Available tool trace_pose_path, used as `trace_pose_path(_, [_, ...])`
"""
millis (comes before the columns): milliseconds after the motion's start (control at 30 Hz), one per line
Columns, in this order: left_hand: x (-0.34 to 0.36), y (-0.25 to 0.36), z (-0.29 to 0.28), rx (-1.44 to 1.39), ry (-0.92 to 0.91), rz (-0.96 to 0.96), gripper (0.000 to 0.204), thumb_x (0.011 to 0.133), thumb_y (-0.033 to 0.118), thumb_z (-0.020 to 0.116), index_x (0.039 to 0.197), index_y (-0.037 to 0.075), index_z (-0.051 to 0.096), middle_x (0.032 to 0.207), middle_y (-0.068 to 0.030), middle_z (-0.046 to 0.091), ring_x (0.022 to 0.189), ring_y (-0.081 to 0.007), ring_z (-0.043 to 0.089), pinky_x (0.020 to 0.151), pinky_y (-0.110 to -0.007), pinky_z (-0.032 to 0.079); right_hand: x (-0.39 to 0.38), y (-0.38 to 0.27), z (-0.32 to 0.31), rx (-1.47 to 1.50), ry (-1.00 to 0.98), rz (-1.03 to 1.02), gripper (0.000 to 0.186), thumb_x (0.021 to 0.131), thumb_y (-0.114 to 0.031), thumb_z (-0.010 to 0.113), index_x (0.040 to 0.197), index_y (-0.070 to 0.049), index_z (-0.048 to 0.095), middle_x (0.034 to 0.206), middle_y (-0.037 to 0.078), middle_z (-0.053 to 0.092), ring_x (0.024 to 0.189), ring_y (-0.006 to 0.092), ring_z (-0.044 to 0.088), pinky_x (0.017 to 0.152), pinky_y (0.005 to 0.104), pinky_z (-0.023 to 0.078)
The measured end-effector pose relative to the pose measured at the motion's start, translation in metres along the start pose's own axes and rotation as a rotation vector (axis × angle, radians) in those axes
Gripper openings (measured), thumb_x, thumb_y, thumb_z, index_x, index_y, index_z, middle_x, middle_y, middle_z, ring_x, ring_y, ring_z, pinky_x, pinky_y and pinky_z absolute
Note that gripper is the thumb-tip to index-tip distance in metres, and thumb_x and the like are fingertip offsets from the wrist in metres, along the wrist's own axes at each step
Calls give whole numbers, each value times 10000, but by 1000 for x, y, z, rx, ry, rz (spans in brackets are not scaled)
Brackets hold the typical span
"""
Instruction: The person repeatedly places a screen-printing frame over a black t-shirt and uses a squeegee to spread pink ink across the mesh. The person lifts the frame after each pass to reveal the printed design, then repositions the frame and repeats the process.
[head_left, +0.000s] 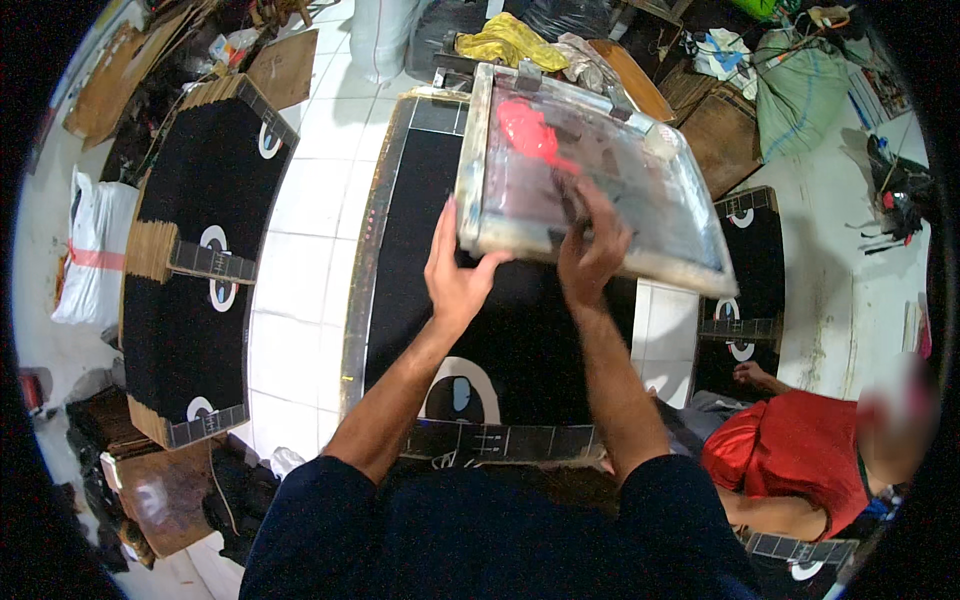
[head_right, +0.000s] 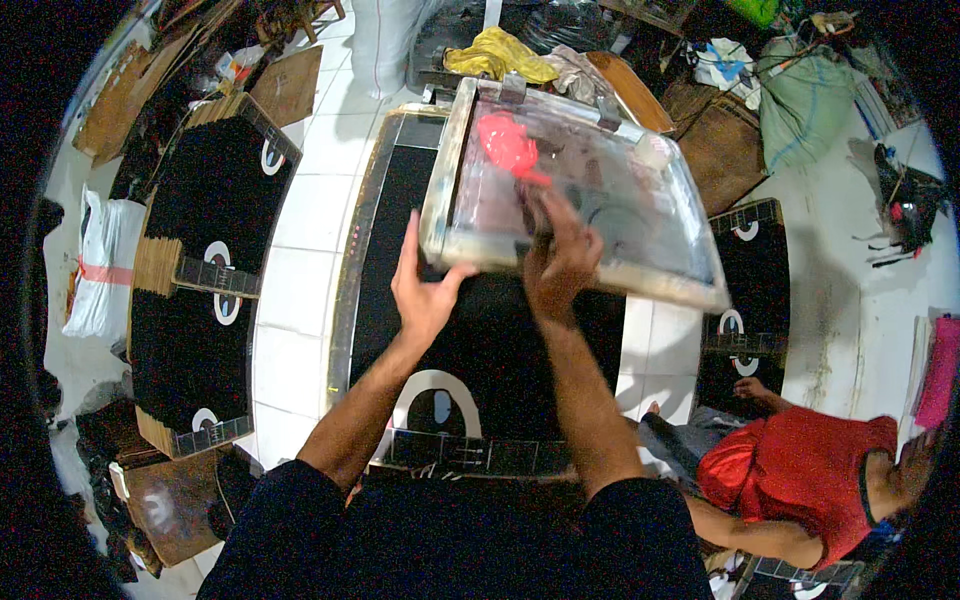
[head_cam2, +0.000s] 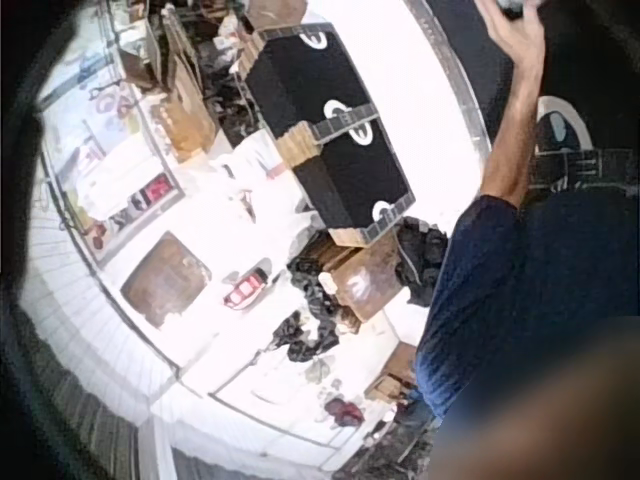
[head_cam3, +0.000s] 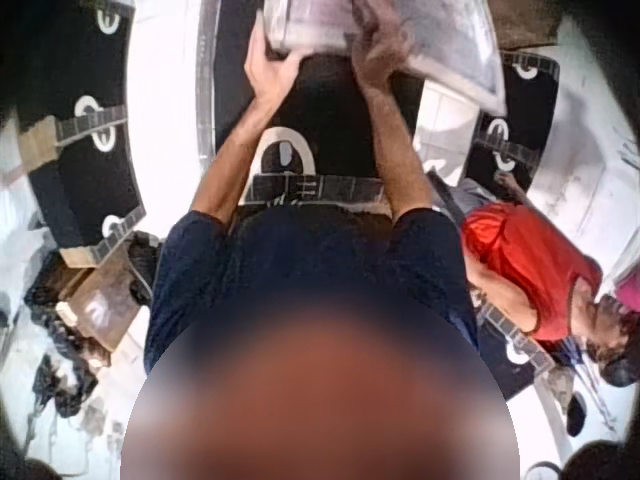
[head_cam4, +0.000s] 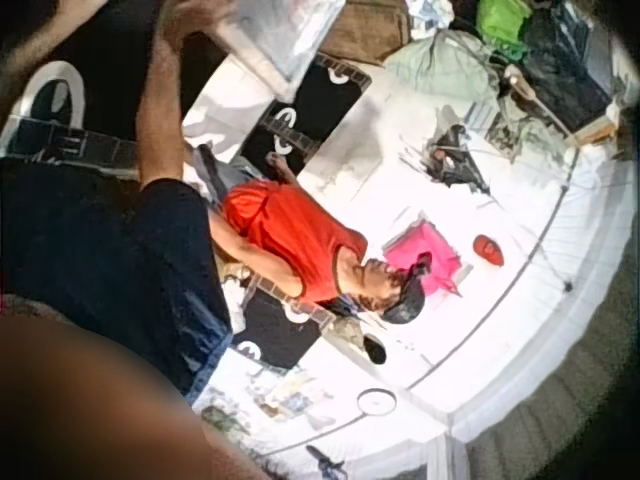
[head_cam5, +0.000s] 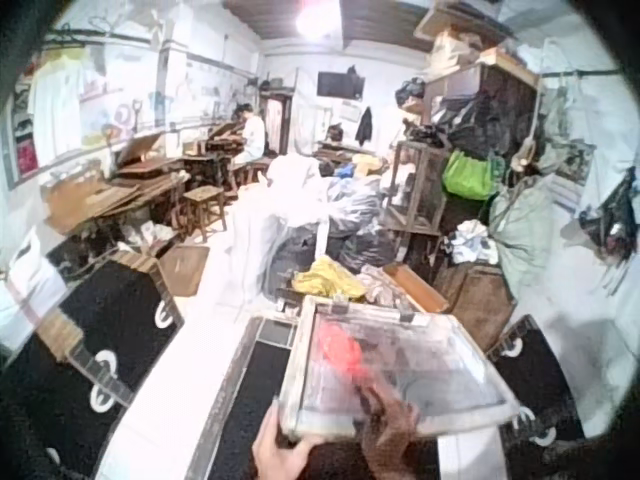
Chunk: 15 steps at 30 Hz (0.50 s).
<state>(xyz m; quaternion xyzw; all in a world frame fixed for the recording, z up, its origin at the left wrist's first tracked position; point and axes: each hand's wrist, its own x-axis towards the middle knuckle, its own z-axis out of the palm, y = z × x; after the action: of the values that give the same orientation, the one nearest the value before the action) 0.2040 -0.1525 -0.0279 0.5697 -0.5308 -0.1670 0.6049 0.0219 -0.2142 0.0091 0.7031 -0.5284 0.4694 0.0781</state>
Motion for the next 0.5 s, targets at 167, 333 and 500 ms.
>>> trace_pose_path(167, [87, 34, -13, -234, -56, 33, 1072, 757, 101, 918, 1610, 33, 272, 1394, -226, 634, 989, -200, 734, 905, -360, 578, 139, -13, -14, 13, 127, -211, 283, 938, -130, 671, 1219, -107, 694, 1179, 135, 734, 1086, 353, 707, 909, 450, 554])
trace_pose_path(333, [49, -114, -106, -62, 25, -277, 935, 827, 300, 891, 1541, -39, 390, 1335, -265, 645, 1098, -244, 705, 924, -373, 569, 209, -30, -22, -45, 74, 23, 325, 903, -139, 698, 1226, -171, 693, 1141, 91, 739, 1023, 333, 721, 894, 432, 554])
trace_pose_path(500, [-173, -279, -261, 507, -364, -831, 369, 927, 368, 688, 912, 12, 784, 817, -202, 751, 820, -346, 738, 761, -452, 558, 246, -17, -21, -242, 79, 54, 357, 935, -361, 713, 1268, -234, 692, 1135, 92, 758, 1009, 349, 727, 882, 451, 553])
